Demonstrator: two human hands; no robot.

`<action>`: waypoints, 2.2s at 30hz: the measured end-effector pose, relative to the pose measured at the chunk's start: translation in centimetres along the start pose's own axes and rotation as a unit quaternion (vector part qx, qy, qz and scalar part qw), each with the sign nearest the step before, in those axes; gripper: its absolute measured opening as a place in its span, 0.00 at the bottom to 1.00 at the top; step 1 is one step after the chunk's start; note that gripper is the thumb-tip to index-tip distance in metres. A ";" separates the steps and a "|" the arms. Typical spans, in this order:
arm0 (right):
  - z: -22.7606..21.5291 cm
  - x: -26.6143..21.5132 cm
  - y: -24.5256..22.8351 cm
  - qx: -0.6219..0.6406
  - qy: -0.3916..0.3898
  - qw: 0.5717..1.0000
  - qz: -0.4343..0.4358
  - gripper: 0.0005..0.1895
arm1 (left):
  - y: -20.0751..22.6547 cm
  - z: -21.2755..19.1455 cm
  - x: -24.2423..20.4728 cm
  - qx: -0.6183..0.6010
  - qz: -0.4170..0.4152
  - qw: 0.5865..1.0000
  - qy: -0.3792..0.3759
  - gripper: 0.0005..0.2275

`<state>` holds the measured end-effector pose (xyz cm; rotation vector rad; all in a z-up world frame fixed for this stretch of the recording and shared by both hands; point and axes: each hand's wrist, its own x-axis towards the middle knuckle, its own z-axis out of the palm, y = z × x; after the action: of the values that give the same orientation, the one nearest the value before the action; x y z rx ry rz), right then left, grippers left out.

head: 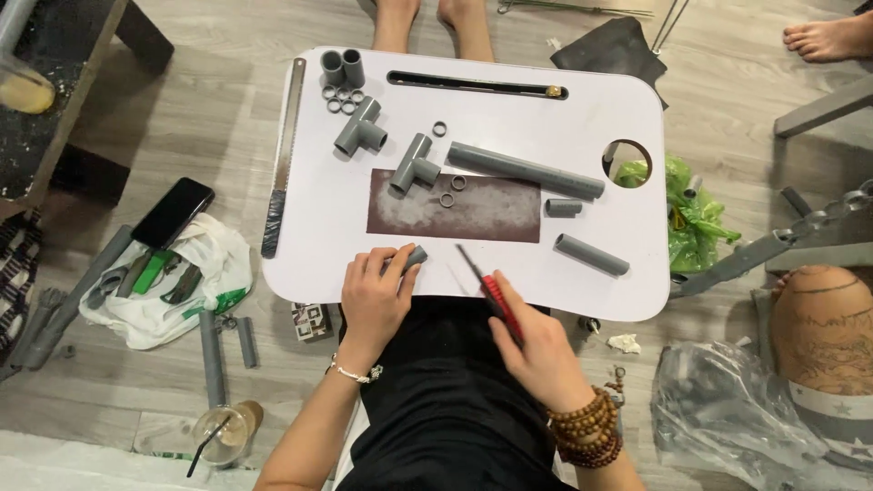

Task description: Trimming and cleaning the edges of PVC pipe segments using a utility knife and a metal blade on a small table.

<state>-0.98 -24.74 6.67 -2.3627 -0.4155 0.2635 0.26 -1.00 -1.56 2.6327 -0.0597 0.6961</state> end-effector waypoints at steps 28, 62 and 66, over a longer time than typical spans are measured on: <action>-0.3 0.1 3.7 0.014 0.260 0.965 -0.036 0.14 | -1.5 3.2 -0.9 0.019 0.051 0.992 0.113 0.10; 0.2 -0.5 10.3 0.563 0.214 0.796 0.052 0.20 | -1.0 2.7 -0.6 0.025 0.044 0.994 0.101 0.10; -1.7 -0.1 10.6 0.539 0.224 0.810 0.055 0.25 | -1.0 2.8 -0.7 0.025 0.043 0.993 0.103 0.10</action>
<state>1.81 -33.22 0.64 -1.2415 0.1178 -0.0342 1.13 -1.25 -4.51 2.6030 -0.0968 1.0057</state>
